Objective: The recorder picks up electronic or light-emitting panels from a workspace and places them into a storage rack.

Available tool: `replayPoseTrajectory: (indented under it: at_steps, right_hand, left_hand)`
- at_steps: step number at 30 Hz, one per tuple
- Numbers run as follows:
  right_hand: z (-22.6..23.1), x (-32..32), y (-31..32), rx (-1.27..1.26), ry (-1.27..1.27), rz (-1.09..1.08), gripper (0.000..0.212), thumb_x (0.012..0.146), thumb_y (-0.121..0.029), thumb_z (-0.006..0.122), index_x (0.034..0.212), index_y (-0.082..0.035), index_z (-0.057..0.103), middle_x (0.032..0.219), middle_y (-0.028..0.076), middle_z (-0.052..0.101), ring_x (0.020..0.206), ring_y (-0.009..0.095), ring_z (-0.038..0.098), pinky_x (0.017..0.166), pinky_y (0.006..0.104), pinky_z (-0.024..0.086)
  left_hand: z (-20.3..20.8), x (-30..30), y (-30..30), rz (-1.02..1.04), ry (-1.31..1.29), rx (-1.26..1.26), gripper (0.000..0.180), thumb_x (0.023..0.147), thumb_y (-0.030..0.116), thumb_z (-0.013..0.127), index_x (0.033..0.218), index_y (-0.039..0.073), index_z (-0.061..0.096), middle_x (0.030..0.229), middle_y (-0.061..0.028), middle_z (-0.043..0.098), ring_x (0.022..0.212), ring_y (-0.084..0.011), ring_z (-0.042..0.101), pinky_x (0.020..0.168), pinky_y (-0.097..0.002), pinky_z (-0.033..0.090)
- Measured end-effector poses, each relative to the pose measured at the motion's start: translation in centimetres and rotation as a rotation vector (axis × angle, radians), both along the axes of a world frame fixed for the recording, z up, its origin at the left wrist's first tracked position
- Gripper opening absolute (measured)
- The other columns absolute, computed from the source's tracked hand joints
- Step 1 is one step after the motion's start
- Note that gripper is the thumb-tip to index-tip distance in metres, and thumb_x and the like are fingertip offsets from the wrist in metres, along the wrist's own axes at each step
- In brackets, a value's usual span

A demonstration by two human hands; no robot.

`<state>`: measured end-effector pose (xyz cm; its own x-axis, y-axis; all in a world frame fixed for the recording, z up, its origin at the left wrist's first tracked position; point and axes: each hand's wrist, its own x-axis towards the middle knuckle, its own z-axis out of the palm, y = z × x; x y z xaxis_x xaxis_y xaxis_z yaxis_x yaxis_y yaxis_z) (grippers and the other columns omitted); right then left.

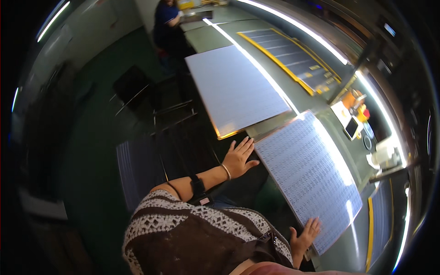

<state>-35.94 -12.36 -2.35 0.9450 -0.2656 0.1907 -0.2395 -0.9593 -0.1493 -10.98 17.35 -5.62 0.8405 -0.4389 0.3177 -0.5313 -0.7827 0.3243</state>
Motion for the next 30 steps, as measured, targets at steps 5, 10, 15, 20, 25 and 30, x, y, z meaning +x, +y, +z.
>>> replayPoseTrajectory:
  at_steps: [5, 10, 15, 20, 25, 30]
  right_hand:
    - [-1.8, 2.1, 0.1, -0.069, -0.061, 0.008, 0.067, 0.067, -0.028, 0.069, 0.123, -0.001, 0.043, 0.132, 0.018, 0.035, 0.124, 0.038, 0.028, 0.1, 0.0462, 0.027]
    - [-1.4, 2.4, 0.0, -0.085, -0.089, 0.021, 0.061, 0.068, -0.026, 0.069, 0.119, -0.001, 0.048, 0.128, 0.018, 0.041, 0.119, 0.039, 0.034, 0.097, 0.0448, 0.032]
    - [-0.3, 2.5, -2.1, -0.087, -0.001, 0.044, 0.044, 0.076, -0.02, 0.06, 0.114, 0.002, 0.052, 0.121, 0.019, 0.048, 0.113, 0.037, 0.043, 0.095, 0.0439, 0.034]
    - [9.0, 5.7, -15.9, -0.218, -0.28, 0.022, 0.021, 0.086, -0.007, 0.047, 0.102, -0.001, 0.06, 0.1, 0.016, 0.062, 0.087, 0.026, 0.062, 0.075, 0.033, 0.049]
    - [27.8, 10.3, -20.3, -0.24, -0.382, 0.007, 0.023, 0.09, -0.014, 0.042, 0.095, 0.001, 0.06, 0.082, 0.009, 0.062, 0.074, 0.016, 0.057, 0.074, 0.027, 0.046]
    - [15.0, 17.4, -28.5, 0.057, -0.175, 0.123, 0.023, 0.089, -0.018, 0.051, 0.073, -0.002, 0.055, 0.064, -0.004, 0.043, 0.061, 0.01, 0.043, 0.057, 0.0256, 0.036]
  left_hand:
    - [-0.4, 0.9, -1.5, 0.42, 0.328, -0.406, 0.044, 0.081, 0.047, 0.053, 0.077, 0.004, 0.064, 0.075, -0.0112, 0.063, 0.073, -0.0263, 0.06, 0.065, -0.0359, 0.046]
    - [-4.0, 3.8, -3.6, 0.319, 0.761, -1.032, 0.033, 0.082, 0.028, 0.057, 0.066, 0.0, 0.06, 0.057, -0.008, 0.059, 0.051, -0.0131, 0.056, 0.047, -0.0275, 0.043]
    - [0.9, 4.0, -5.6, 0.159, 0.777, -1.454, 0.026, 0.079, 0.017, 0.056, 0.061, -0.002, 0.058, 0.051, -0.0048, 0.053, 0.042, -0.0103, 0.048, 0.041, -0.0236, 0.038]
    - [11.6, 6.8, -6.3, -0.113, 0.595, -1.223, 0.042, 0.086, 0.03, 0.05, 0.06, -0.001, 0.059, 0.049, -0.0049, 0.052, 0.039, -0.0099, 0.048, 0.039, -0.0239, 0.038]
    - [11.8, 9.4, 1.2, 0.436, -0.549, -1.076, 0.03, 0.079, 0.016, 0.064, 0.06, 0.002, 0.047, 0.056, -0.0043, 0.039, 0.052, -0.0117, 0.036, 0.048, -0.0279, 0.032]
    - [-4.1, 10.2, 7.8, 1.049, 0.151, -1.061, 0.051, 0.066, 0.039, 0.075, 0.083, 0.005, 0.041, 0.069, -0.0082, 0.049, 0.061, -0.0221, 0.051, 0.06, -0.0347, 0.043]
